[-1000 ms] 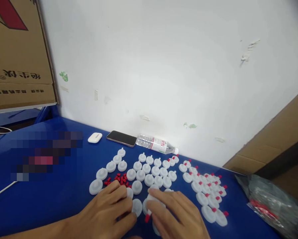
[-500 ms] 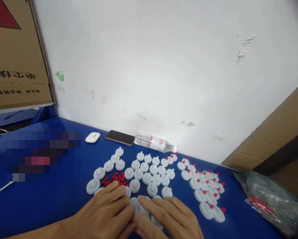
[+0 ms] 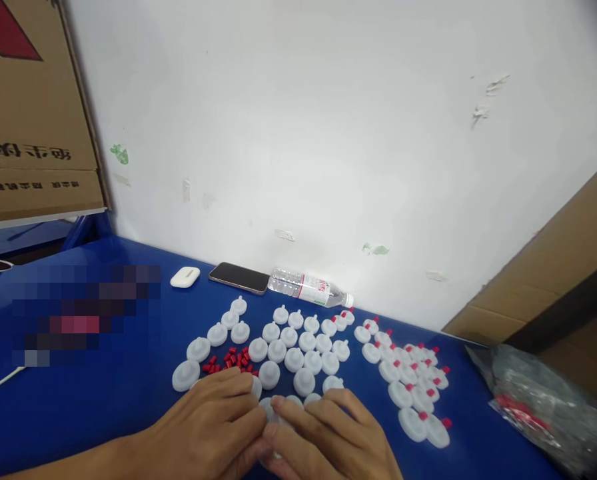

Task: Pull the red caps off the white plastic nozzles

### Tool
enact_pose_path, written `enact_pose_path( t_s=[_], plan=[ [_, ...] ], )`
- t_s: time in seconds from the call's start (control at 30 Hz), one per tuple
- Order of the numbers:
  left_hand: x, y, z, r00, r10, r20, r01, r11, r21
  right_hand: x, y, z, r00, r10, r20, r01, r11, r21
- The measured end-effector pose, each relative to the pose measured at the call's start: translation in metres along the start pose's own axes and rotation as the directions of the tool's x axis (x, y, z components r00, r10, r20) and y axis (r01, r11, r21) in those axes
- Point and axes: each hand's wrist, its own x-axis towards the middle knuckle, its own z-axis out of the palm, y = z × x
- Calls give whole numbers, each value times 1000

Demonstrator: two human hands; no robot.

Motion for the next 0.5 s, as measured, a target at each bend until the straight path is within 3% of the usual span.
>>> enact_pose_path(
  t_s=[0.17,0.3,0.33,0.37,0.4,0.5],
  plan=[
    [3,-1,3,996,-59,-66,51,992,-118,7,-6,4,1000,-11,-14,11,999,-44],
    [-14,0,7,984,-166,-62,157,978,-134,3,-3,1,969,99,-225,-120,989,-81],
    [-19,0,7,975,-206,-79,195,973,-127,0,2,-4,981,68,-180,-87,991,-101],
    [-23,-2,7,966,-244,-81,232,964,-130,-4,9,-10,999,42,11,-40,994,-101],
    [-25,-4,6,956,-285,-71,274,952,-135,-8,17,-16,996,68,53,-62,992,-108],
    [-21,-18,2,962,-272,-27,268,959,-97,-21,40,-33,974,227,0,-221,947,-231]
  ],
)
